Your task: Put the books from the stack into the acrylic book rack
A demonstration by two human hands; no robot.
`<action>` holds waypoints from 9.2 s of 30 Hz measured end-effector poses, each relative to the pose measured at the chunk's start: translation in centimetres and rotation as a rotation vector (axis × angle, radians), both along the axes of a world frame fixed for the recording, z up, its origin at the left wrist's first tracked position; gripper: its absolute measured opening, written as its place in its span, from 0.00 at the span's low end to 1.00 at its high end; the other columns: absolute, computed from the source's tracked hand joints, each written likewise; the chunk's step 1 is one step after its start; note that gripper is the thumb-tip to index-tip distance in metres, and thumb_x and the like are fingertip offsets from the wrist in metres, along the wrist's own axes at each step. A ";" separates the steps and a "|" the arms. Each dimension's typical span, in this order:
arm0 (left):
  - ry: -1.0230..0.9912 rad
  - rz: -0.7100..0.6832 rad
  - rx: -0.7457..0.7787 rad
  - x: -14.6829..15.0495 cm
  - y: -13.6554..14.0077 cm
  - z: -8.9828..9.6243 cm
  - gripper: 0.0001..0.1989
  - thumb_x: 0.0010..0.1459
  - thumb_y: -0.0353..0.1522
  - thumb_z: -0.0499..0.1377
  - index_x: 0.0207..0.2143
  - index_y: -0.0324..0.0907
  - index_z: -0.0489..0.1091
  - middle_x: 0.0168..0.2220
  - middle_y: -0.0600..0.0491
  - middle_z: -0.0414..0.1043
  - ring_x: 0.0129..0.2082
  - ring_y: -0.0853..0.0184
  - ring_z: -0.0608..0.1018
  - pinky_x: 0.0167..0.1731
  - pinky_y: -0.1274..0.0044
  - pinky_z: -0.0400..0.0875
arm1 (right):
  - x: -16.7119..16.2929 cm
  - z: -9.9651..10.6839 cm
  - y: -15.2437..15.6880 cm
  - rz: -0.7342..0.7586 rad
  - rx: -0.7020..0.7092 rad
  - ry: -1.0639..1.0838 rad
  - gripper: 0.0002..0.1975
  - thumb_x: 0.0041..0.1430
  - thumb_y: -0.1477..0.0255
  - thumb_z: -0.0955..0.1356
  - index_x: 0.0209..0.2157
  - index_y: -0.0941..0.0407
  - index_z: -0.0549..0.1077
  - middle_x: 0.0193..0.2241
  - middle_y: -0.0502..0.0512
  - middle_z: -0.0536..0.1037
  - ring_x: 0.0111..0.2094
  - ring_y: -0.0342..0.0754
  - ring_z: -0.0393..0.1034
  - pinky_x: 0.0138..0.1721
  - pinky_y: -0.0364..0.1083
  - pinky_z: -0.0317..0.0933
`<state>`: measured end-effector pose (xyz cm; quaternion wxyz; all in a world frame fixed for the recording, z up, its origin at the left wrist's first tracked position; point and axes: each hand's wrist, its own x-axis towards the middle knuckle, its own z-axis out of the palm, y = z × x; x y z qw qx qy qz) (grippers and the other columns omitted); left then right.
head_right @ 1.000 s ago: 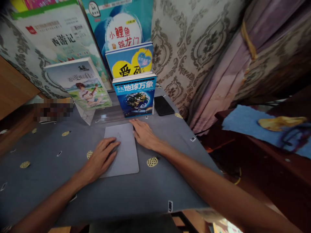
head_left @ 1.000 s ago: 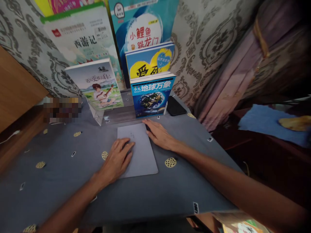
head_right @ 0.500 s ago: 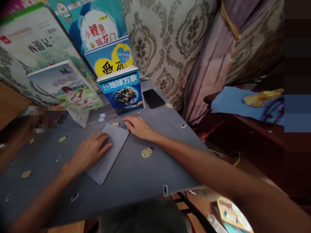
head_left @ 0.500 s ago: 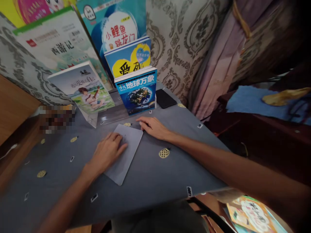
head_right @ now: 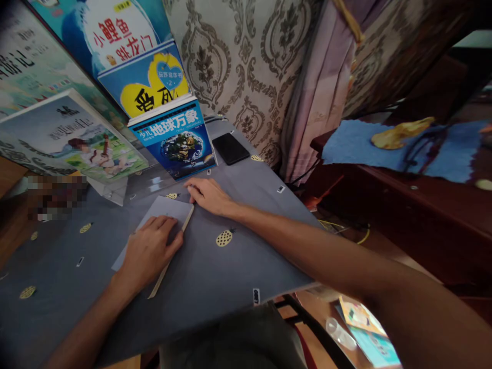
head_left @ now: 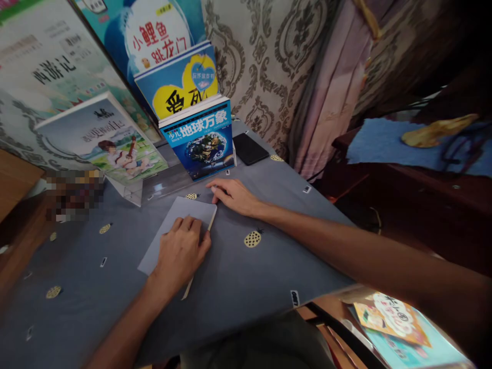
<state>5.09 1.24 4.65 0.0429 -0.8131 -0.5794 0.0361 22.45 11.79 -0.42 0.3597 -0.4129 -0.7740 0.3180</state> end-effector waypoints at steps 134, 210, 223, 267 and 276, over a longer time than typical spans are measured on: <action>-1.680 0.068 -0.002 -7.2 1.9 -1.4 0.13 0.55 0.40 0.58 0.39 0.43 0.69 0.29 0.54 0.70 0.31 0.66 0.70 0.34 0.75 0.63 | -1.8 -1.3 -6.5 0.025 0.403 0.087 0.16 0.70 0.64 0.59 0.50 0.49 0.74 0.41 0.58 0.81 0.45 0.56 0.77 0.46 0.53 0.75; -0.807 0.272 1.001 -14.7 13.7 4.6 0.12 0.68 0.34 0.48 0.48 0.40 0.66 0.42 0.44 0.71 0.44 0.58 0.75 0.48 0.66 0.70 | -15.6 9.7 6.9 -0.381 0.643 0.160 0.16 0.66 0.71 0.57 0.52 0.59 0.67 0.44 0.66 0.71 0.46 0.57 0.68 0.48 0.57 0.65; -0.540 0.434 0.882 -14.0 14.0 3.8 0.23 0.68 0.31 0.45 0.64 0.34 0.58 0.53 0.36 0.68 0.53 0.51 0.74 0.49 0.65 0.71 | -15.7 9.0 6.3 -0.431 0.630 -0.016 0.25 0.64 0.77 0.56 0.62 0.66 0.62 0.47 0.70 0.69 0.49 0.60 0.67 0.51 0.58 0.66; -0.639 0.348 0.844 -15.2 14.4 3.9 0.20 0.64 0.28 0.48 0.57 0.35 0.63 0.51 0.36 0.69 0.56 0.49 0.72 0.55 0.58 0.67 | -11.9 12.7 8.3 -0.177 0.540 0.134 0.22 0.63 0.77 0.58 0.56 0.57 0.71 0.53 0.62 0.76 0.55 0.56 0.70 0.57 0.61 0.64; -0.656 0.328 0.841 -15.1 14.3 3.9 0.22 0.62 0.27 0.48 0.58 0.35 0.61 0.54 0.35 0.68 0.58 0.50 0.70 0.57 0.55 0.65 | -9.9 14.3 7.8 -0.159 0.468 0.214 0.22 0.64 0.75 0.58 0.57 0.60 0.70 0.50 0.64 0.78 0.52 0.57 0.74 0.51 0.60 0.70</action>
